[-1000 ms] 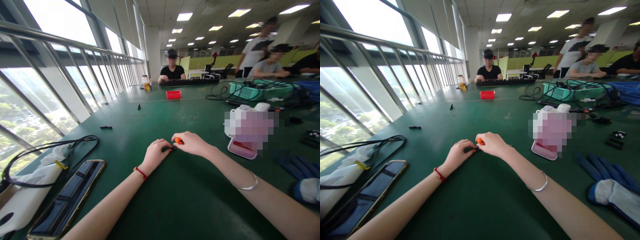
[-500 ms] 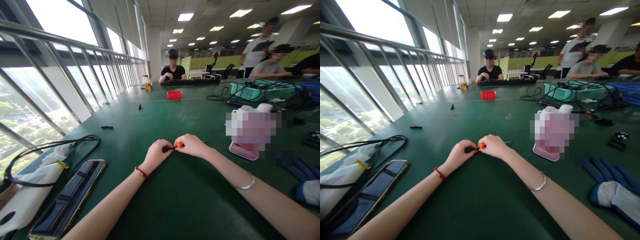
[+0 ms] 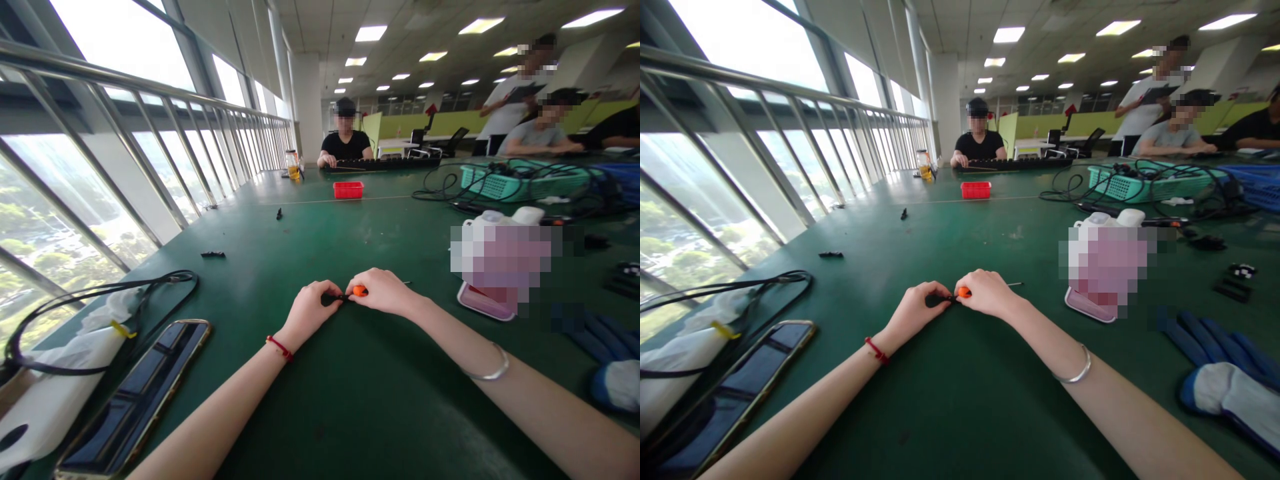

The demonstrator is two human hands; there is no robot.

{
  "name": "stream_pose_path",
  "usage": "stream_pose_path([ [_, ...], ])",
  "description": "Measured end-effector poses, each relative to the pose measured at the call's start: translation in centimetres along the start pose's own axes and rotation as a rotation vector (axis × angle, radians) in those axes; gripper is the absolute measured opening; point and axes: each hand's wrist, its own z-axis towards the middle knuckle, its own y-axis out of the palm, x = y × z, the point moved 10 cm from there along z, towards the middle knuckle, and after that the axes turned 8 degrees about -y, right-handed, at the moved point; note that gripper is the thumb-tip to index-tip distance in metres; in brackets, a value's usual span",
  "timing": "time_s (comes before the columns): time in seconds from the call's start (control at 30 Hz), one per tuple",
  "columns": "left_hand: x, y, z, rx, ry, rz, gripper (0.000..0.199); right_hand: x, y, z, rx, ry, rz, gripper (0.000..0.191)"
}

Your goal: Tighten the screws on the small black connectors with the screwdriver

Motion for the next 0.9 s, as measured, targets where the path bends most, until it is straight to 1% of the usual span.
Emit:
stream_pose_path([
  [0.1, 0.1, -0.1, -0.1, 0.008, 0.016, 0.027, 0.013, 0.6, 0.0, -0.2, -0.037, 0.033, 0.047, 0.023],
  [0.23, 0.4, 0.0, -0.2, 0.007, 0.060, 0.030, 0.018, 1.3, -0.1, -0.3, -0.040, 0.066, 0.084, 0.018],
  [0.33, 0.6, 0.2, -0.2, 0.001, 0.082, 0.050, 0.017, 1.4, 0.2, -0.3, -0.049, 0.063, 0.128, 0.016],
  [0.47, 0.8, 0.2, -0.3, 0.001, 0.096, 0.065, 0.015, 1.4, 0.4, -0.3, -0.067, 0.054, 0.177, 0.018],
  [0.6, 1.0, 0.1, -0.3, 0.000, 0.106, 0.067, 0.014, 1.5, 0.4, -0.3, -0.056, 0.060, 0.184, 0.020],
  [0.9, 1.1, 0.2, -0.2, -0.027, 0.100, 0.047, 0.015, 1.5, 0.6, -0.2, -0.056, 0.055, 0.205, 0.019],
])
